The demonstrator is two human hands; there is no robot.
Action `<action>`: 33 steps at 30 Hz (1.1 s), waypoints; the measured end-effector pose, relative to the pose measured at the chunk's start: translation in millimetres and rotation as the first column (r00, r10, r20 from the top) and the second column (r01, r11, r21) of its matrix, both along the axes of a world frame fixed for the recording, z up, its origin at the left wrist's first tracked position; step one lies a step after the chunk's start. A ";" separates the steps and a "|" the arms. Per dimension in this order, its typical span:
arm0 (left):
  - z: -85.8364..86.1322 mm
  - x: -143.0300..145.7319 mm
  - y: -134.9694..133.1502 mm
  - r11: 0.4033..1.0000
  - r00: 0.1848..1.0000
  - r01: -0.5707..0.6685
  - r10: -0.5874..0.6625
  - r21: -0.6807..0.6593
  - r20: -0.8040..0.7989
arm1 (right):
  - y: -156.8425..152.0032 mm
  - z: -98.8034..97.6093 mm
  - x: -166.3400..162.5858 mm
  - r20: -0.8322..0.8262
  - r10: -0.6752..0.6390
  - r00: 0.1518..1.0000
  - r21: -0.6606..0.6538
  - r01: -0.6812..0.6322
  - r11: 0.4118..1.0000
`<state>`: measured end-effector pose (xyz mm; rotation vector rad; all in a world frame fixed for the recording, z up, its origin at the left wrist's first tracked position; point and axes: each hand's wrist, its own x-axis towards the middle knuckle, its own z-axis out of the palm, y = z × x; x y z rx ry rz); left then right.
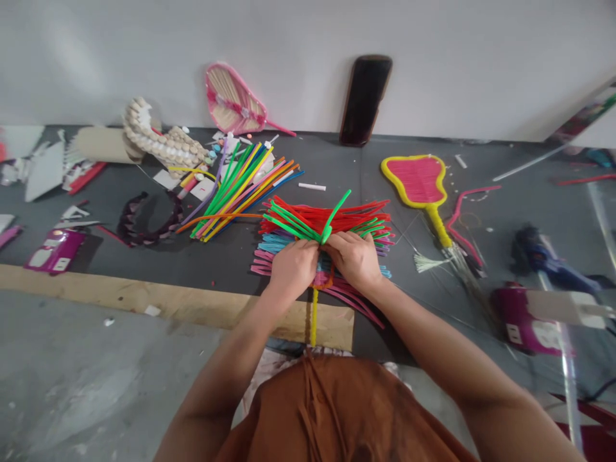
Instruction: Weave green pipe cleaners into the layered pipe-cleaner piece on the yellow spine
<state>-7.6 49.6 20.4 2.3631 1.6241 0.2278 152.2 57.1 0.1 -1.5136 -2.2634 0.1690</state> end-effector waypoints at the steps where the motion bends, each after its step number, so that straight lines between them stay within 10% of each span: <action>1: 1.0 0.2 0.2 1.000 1.000 -0.001 0.001 0.002 0.004 | 0.0 0.2 -0.2 -0.008 -0.001 1.000 -0.003 0.001 1.000; 15: 17.4 5.3 3.8 0.993 0.990 -0.120 0.118 -0.021 -0.074 | -3.4 3.7 3.5 -0.082 0.052 0.995 -0.002 -0.052 0.999; 22: 4.6 0.8 1.1 0.966 0.957 -0.225 0.194 0.129 0.217 | -7.4 12.7 11.2 -0.089 0.116 0.989 0.034 -0.113 0.993; 33: -9.9 -2.5 -3.2 0.949 0.845 -0.308 0.304 -0.065 0.439 | -10.5 19.6 9.5 -0.503 0.098 0.859 -0.026 -0.128 0.991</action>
